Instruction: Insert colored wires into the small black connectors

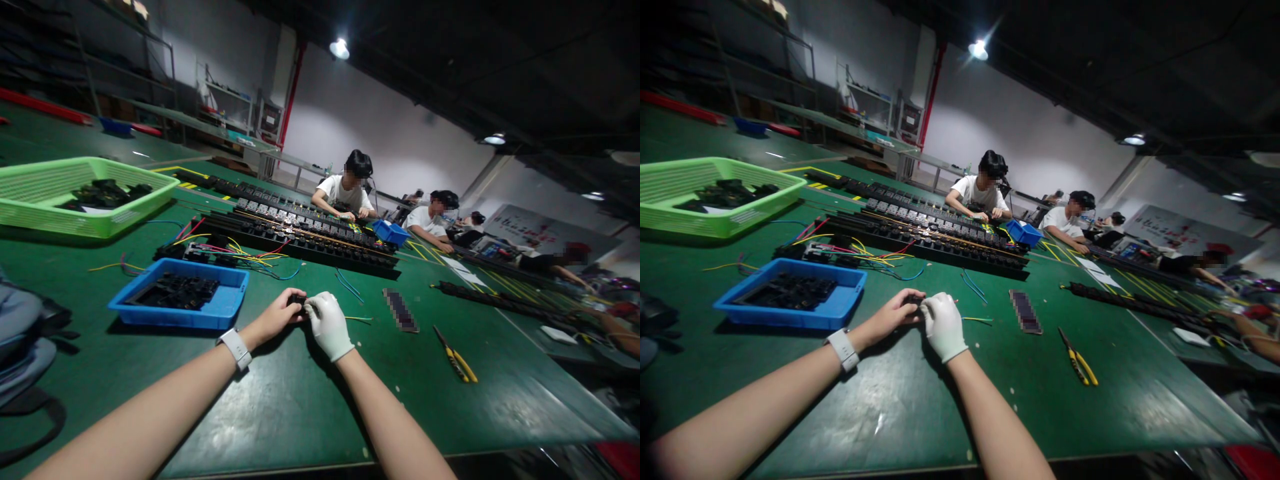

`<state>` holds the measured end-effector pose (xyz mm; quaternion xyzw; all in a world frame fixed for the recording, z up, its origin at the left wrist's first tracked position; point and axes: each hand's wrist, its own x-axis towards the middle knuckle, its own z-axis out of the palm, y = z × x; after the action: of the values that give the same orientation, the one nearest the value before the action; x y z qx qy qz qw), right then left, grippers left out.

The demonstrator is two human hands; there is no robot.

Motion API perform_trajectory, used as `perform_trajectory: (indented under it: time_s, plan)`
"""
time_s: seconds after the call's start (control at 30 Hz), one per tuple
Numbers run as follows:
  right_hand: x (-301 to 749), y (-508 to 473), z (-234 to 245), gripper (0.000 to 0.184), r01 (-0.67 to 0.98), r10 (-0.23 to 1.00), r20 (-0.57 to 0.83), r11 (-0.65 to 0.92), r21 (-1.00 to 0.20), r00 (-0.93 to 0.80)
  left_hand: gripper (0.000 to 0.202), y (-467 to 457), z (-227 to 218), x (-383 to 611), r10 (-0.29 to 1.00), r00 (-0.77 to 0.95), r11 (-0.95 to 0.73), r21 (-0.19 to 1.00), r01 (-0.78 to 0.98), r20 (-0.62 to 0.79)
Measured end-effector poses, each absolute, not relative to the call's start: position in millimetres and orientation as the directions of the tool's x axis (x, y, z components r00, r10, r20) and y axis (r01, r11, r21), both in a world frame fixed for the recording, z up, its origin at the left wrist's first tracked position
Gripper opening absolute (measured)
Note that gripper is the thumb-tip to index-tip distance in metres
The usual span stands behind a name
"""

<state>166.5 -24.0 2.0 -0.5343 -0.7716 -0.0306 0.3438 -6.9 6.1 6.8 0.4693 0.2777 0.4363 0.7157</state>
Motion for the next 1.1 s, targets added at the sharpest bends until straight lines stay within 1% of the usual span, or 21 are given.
perform_trajectory:
  time_s: [0.4,0.7,0.93,1.1]
  plan:
    - [165.3,-24.2,3.4,0.013,0.848,0.804,0.564,0.423,-0.318,-0.189,0.03,3.8,10.5,-8.5,0.89,0.456,0.158,0.922,-0.354,0.023]
    - [166.0,-24.5,3.0,0.011,0.839,0.795,0.572,0.443,-0.317,-0.204,0.03,3.9,10.8,-8.1,0.886,0.464,0.182,0.914,-0.363,0.008]
    - [165.7,-24.2,3.4,0.011,0.838,0.798,0.572,0.434,-0.331,-0.188,0.03,6.2,8.5,-7.8,0.89,0.456,0.173,0.917,-0.358,0.01]
    - [166.0,-26.1,4.5,0.012,0.822,0.8,0.567,0.45,-0.35,-0.196,0.031,6.3,7.4,-8.2,0.879,0.477,0.197,0.912,-0.36,-0.001]
